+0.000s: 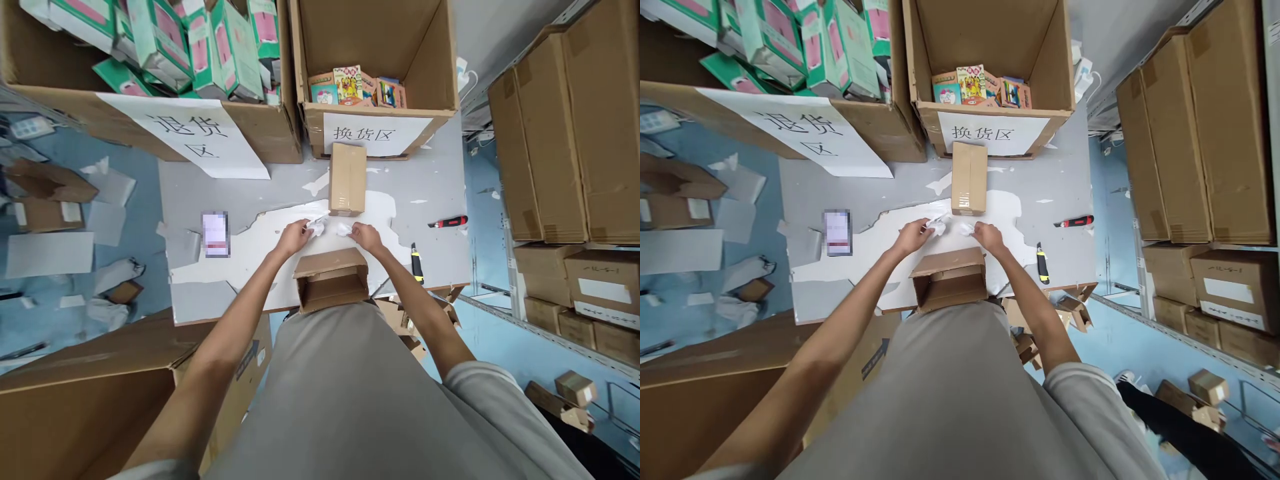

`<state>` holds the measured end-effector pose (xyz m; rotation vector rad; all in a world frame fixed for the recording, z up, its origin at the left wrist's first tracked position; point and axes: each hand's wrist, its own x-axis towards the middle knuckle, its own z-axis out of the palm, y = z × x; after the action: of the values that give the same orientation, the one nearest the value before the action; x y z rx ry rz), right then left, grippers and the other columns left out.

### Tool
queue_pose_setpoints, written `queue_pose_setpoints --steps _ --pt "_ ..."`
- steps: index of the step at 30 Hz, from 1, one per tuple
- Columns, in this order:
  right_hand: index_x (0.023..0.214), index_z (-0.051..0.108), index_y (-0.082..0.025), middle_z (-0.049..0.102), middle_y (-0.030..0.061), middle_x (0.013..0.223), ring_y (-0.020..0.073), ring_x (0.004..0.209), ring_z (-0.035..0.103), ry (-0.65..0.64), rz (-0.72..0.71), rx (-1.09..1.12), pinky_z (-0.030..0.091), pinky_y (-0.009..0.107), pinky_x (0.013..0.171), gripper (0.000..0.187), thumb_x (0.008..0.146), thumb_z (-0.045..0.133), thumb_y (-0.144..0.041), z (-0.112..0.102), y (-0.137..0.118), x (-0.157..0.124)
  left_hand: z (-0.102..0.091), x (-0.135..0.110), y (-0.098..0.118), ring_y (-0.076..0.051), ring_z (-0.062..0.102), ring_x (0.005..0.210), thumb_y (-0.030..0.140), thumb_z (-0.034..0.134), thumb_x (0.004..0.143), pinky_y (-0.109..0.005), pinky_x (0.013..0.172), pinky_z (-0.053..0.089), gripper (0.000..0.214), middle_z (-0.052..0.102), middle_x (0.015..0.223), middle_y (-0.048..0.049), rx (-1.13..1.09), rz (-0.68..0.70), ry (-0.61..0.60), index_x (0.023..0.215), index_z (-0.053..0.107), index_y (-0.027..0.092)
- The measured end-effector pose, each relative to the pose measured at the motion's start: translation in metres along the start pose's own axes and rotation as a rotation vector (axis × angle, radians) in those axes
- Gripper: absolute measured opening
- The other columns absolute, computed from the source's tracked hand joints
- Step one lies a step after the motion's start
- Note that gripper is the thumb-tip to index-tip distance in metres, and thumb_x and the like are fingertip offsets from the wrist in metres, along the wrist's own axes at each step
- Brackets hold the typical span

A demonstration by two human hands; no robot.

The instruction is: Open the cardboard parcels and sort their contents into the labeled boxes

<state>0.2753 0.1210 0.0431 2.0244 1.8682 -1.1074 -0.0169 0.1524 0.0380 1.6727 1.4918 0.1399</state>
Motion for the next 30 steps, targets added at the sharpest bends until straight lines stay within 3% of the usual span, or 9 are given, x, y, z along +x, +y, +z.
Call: queue_pose_setpoints --steps 6,9,12,14,17,22,26,28,30 --pt "0.102 0.063 -0.028 0.081 0.0013 0.092 0.0218 0.086 0.078 0.386 -0.155 0.471 0.056 0.030 0.083 0.020 0.106 0.070 -0.046 -0.034 0.030 -0.102 -0.040 -0.108 0.025 -0.023 0.072 0.093 0.056 0.074 0.097 -0.035 0.092 0.060 0.039 0.080 0.104 -0.0057 -0.337 0.104 0.262 0.112 0.077 0.021" --pt "0.102 0.064 -0.029 0.081 0.0011 0.090 0.0220 0.080 0.076 0.356 -0.224 0.510 0.057 0.032 0.079 0.024 0.105 0.069 -0.052 -0.035 0.032 -0.161 -0.038 -0.164 0.042 -0.024 0.075 0.098 0.053 0.076 0.096 -0.036 0.093 0.062 0.032 0.081 0.108 -0.0062 -0.383 0.135 0.199 0.106 0.078 0.023" --pt "0.104 0.069 -0.030 0.082 0.0010 0.091 0.0229 0.080 0.076 0.217 -0.259 0.396 0.057 0.033 0.081 0.015 0.104 0.069 -0.045 -0.025 0.021 -0.194 -0.020 -0.194 0.057 -0.028 0.076 0.100 0.050 0.070 0.099 -0.042 0.097 0.064 0.026 0.080 0.107 -0.0084 -0.320 0.156 0.124 0.103 0.082 0.027" --pt "0.107 0.073 -0.031 0.084 0.0011 0.095 0.0242 0.084 0.078 0.135 -0.248 0.289 0.057 0.034 0.085 0.009 0.104 0.069 -0.038 -0.015 0.012 -0.200 -0.007 -0.201 0.063 -0.030 0.076 0.102 0.051 0.070 0.100 -0.045 0.101 0.065 0.027 0.079 0.111 -0.0099 -0.268 0.113 0.104 0.107 0.083 0.029" --pt "0.119 0.077 -0.031 0.085 0.0028 0.103 0.0261 0.090 0.079 0.116 -0.178 0.233 0.058 0.037 0.093 0.017 0.106 0.066 -0.037 -0.001 0.009 -0.195 0.006 -0.205 0.057 -0.031 0.078 0.106 0.053 0.073 0.099 -0.046 0.104 0.066 0.039 0.077 0.127 -0.0112 -0.248 0.013 0.168 0.128 0.080 0.028" --pt "0.141 0.070 -0.027 0.081 0.0081 0.115 0.0256 0.095 0.076 0.279 -0.079 0.577 0.063 0.040 0.095 0.044 0.104 0.057 -0.048 0.024 0.048 -0.181 0.020 -0.211 -0.001 -0.029 0.077 0.116 0.044 0.067 0.102 -0.049 0.110 0.067 0.054 0.072 0.147 -0.0140 -0.347 -0.183 0.477 0.153 0.066 0.027" --pt "0.162 0.053 -0.025 0.077 0.0110 0.128 0.0246 0.100 0.077 0.336 -0.048 0.971 0.067 0.041 0.094 0.075 0.095 0.061 -0.057 0.045 0.080 -0.163 0.054 -0.203 -0.039 -0.032 0.075 0.134 0.048 0.066 0.102 -0.050 0.111 0.067 0.061 0.068 0.160 -0.0196 -0.702 -0.382 0.174 0.157 0.062 0.023" --pt "0.162 0.054 -0.025 0.076 0.0133 0.140 0.0243 0.109 0.079 0.290 -0.009 1.055 0.067 0.042 0.101 0.073 0.095 0.061 -0.054 0.053 0.085 -0.148 0.072 -0.192 -0.044 -0.032 0.068 0.149 0.060 0.059 0.108 -0.047 0.115 0.064 0.066 0.062 0.170 -0.0203 -0.762 -0.364 0.068 0.164 0.058 0.025" --pt "0.160 0.058 -0.024 0.074 0.0166 0.151 0.0246 0.122 0.077 0.207 0.051 1.049 0.064 0.043 0.109 0.067 0.098 0.059 -0.048 0.060 0.081 -0.133 0.083 -0.177 -0.044 -0.031 0.061 0.158 0.069 0.047 0.112 -0.045 0.119 0.060 0.071 0.054 0.179 -0.0187 -0.768 -0.345 0.057 0.170 0.053 0.027"
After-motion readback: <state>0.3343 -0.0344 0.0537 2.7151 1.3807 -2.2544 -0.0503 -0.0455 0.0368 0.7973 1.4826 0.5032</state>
